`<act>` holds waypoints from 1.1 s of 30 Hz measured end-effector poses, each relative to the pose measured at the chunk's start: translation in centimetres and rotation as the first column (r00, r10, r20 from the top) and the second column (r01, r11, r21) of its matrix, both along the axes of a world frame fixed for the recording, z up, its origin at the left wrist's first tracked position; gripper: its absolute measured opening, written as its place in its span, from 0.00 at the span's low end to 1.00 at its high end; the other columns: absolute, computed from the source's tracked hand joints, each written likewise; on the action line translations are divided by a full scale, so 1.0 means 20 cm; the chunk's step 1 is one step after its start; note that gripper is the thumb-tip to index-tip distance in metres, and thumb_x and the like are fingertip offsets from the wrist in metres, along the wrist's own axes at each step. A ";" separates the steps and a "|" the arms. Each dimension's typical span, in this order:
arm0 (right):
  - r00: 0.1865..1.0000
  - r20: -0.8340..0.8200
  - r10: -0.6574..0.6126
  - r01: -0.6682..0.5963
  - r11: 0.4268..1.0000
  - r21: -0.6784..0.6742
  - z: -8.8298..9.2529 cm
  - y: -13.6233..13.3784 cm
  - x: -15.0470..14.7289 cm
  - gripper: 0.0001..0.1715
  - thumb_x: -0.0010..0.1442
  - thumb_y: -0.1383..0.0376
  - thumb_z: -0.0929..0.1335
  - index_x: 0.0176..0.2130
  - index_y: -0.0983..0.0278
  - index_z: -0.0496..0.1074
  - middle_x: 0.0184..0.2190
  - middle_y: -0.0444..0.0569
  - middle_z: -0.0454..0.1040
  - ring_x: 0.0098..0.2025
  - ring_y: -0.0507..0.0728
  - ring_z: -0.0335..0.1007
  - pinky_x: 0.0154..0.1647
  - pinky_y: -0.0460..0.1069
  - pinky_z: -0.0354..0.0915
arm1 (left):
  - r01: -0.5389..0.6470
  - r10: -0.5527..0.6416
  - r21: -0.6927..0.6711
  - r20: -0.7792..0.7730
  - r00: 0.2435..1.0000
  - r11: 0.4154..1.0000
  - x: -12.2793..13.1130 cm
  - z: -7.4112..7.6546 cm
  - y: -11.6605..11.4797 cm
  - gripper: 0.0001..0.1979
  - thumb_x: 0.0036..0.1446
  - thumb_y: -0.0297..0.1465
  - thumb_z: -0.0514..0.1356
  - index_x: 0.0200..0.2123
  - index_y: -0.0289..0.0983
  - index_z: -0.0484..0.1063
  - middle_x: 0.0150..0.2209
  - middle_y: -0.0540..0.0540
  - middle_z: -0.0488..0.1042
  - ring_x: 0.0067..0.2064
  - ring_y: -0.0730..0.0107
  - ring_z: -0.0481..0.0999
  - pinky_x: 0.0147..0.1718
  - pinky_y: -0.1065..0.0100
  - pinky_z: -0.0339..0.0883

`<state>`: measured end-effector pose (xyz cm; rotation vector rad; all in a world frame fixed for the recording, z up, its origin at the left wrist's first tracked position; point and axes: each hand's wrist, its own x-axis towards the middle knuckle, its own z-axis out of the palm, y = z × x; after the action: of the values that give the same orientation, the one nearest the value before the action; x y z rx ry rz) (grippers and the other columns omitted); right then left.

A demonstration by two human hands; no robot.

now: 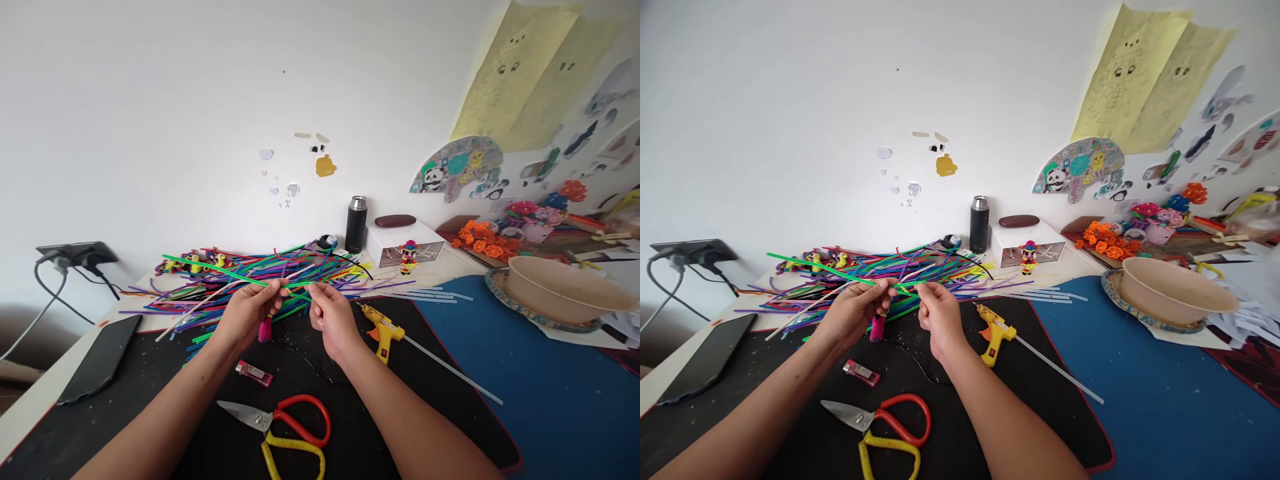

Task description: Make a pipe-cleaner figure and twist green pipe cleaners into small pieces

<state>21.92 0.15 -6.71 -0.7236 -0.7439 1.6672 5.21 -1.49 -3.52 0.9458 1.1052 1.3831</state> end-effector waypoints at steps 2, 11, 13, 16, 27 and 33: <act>1.000 -0.010 0.003 -0.003 1.000 -0.004 0.00 0.00 0.00 0.26 0.47 0.50 0.82 0.35 0.62 0.72 0.16 0.32 0.60 0.14 0.45 0.46 0.18 0.46 0.38 | -0.003 0.003 0.002 -0.008 1.000 1.000 0.00 0.00 -0.01 0.22 0.44 0.44 0.80 0.33 0.31 0.84 0.29 0.41 0.80 0.25 0.74 0.69 0.23 0.72 0.63; 0.999 -0.046 0.015 -0.016 1.000 -0.008 0.01 -0.01 0.00 0.29 0.46 0.49 0.83 0.34 0.63 0.71 0.15 0.31 0.60 0.14 0.44 0.46 0.18 0.45 0.38 | 0.017 -0.017 0.004 -0.104 0.994 1.000 0.03 0.02 -0.06 0.26 0.41 0.50 0.80 0.31 0.33 0.86 0.26 0.44 0.77 0.25 0.72 0.69 0.21 0.71 0.62; 0.998 -0.052 0.020 -0.020 1.000 -0.010 0.01 -0.01 0.00 0.29 0.46 0.49 0.83 0.34 0.63 0.70 0.15 0.31 0.60 0.14 0.44 0.46 0.18 0.45 0.38 | 0.017 -0.016 0.010 -0.133 0.991 1.000 0.02 0.02 -0.06 0.26 0.42 0.50 0.80 0.31 0.33 0.86 0.25 0.44 0.77 0.25 0.71 0.69 0.21 0.71 0.62; 0.998 -0.062 0.026 -0.027 1.000 -0.014 0.00 -0.01 0.00 0.29 0.46 0.49 0.83 0.34 0.63 0.71 0.15 0.31 0.61 0.14 0.44 0.46 0.18 0.45 0.39 | 0.017 -0.013 0.021 -0.173 0.985 1.000 0.01 0.02 -0.06 0.26 0.43 0.51 0.79 0.31 0.33 0.86 0.25 0.43 0.77 0.25 0.70 0.70 0.22 0.70 0.63; 0.995 -0.092 -0.033 0.029 0.999 -0.046 0.01 -0.01 0.00 0.27 0.45 0.51 0.83 0.33 0.63 0.72 0.16 0.31 0.60 0.15 0.44 0.46 0.18 0.45 0.40 | 0.047 -0.039 0.020 -0.280 0.959 0.999 0.00 -0.02 -0.06 0.24 0.48 0.52 0.76 0.30 0.35 0.85 0.25 0.43 0.78 0.26 0.71 0.71 0.24 0.71 0.64; 0.995 -0.090 -0.050 0.046 0.998 -0.053 0.02 -0.01 0.00 0.27 0.45 0.52 0.82 0.33 0.62 0.71 0.15 0.31 0.59 0.15 0.44 0.46 0.18 0.45 0.39 | 0.052 -0.046 0.012 -0.301 0.952 0.999 0.00 -0.01 -0.06 0.25 0.46 0.53 0.76 0.30 0.35 0.85 0.25 0.43 0.78 0.25 0.69 0.71 0.19 0.71 0.62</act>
<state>21.96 -0.04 -6.39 -0.6905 -0.6168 1.6691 5.28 -2.77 -3.82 1.2199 1.2862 1.2371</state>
